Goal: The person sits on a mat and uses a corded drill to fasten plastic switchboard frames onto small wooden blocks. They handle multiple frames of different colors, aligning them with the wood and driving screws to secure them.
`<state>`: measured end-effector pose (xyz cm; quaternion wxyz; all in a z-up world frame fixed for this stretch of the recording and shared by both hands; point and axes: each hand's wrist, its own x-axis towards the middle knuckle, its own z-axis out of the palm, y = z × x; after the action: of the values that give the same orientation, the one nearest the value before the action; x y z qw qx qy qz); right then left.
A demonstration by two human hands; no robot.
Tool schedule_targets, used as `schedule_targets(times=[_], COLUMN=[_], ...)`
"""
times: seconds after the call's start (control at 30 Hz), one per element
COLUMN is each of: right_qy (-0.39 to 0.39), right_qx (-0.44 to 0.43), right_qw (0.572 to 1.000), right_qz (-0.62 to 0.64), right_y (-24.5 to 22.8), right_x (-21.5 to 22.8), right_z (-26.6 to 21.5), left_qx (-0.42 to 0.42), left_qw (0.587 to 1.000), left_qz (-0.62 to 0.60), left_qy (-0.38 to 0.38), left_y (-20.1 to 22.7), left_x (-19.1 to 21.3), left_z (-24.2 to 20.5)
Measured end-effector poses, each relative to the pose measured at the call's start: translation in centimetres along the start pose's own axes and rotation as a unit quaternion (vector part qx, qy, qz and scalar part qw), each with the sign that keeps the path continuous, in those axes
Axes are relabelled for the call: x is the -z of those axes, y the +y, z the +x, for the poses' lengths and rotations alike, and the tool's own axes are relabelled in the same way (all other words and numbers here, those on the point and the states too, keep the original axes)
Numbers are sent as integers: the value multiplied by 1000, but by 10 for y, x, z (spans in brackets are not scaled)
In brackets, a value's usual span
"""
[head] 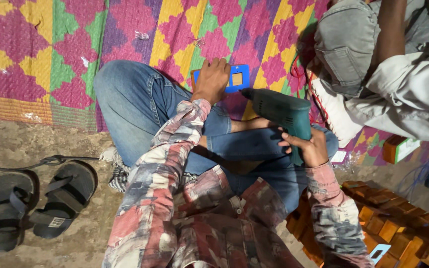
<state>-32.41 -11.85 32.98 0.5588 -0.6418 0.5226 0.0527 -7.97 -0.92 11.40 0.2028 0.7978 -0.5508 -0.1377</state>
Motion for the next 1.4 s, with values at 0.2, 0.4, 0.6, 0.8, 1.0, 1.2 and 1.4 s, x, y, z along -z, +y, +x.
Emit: schedule_targets(times=[0.2,0.4,0.6,0.8,1.0,1.2,1.4], right_qy=[-3,-3,-2,-10,-5,-3,-39], right_qx=[6,13,10,9,10,32,-1], right_qw=[1000,1000,1000,1000,1000,997,989], right_qz=[-3,5,8,20,11,-66,-146], right_y=[-1,1,-1,0,2,0,-17], right_x=[3,2,2,4,4,5,10], right_z=[0,0,1,1,1,4,19], left_qx=[-1,1,1,6,3,2,6], left_qw=[1000,1000,1000,1000,1000,1000,1000], left_qz=[4,-8,-6,-13,-8,-8,-7], left_qy=[6,9,12,17,20,19,28], left_y=[0,-1,-1,-2,-1,-1,0], left_x=[-1,-5,-6,-7,-7,-6,-13], left_z=[0,0,0,1,1,0,0])
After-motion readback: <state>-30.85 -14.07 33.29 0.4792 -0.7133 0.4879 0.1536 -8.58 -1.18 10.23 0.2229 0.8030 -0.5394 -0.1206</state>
